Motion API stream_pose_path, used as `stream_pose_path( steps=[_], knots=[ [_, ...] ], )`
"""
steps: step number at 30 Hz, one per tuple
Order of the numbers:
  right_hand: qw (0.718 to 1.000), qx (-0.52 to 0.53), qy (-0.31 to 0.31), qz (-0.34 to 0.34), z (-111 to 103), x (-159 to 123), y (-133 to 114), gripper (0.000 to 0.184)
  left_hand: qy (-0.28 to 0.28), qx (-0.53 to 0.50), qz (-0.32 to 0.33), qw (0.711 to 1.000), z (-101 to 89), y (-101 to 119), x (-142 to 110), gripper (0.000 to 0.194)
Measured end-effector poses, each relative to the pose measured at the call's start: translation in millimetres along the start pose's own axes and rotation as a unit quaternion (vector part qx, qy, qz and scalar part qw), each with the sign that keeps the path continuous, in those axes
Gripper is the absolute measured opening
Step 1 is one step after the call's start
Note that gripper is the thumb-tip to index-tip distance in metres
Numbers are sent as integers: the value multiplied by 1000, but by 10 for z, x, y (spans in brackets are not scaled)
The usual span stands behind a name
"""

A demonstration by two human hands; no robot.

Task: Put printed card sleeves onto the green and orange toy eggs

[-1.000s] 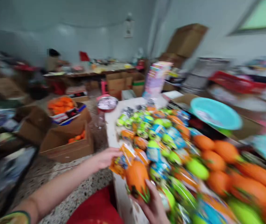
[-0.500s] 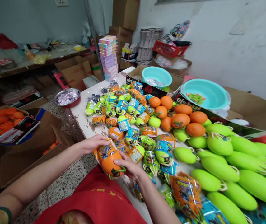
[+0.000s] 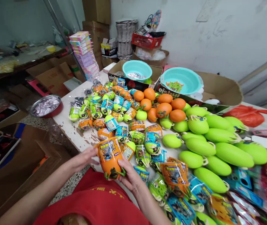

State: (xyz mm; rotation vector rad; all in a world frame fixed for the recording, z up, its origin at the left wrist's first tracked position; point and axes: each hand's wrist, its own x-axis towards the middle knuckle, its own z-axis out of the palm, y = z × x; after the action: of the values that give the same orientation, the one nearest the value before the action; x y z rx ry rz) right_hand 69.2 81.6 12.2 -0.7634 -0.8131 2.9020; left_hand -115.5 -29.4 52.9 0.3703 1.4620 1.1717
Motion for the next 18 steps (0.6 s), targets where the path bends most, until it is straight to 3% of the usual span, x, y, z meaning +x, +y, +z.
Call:
stream_pose_path(
  steps=[2,5,12,14,18],
  knots=[
    [1000,0,2,-22,51,-41,3,61,-51,-51,-56,996,75,-180,0,51],
    [999,-10,20,-42,109,-101,28,70,-68,-81,-70,992,150,-289,49,50],
    [994,-66,22,-81,-27,-131,5,60,-214,-12,-70,974,210,8,180,51],
    [993,-75,26,-85,-67,-98,-34,56,-221,-2,-52,974,244,47,192,54],
    [995,-54,27,-76,-77,-83,-36,50,-165,25,-48,985,254,-29,187,56]
  ],
)
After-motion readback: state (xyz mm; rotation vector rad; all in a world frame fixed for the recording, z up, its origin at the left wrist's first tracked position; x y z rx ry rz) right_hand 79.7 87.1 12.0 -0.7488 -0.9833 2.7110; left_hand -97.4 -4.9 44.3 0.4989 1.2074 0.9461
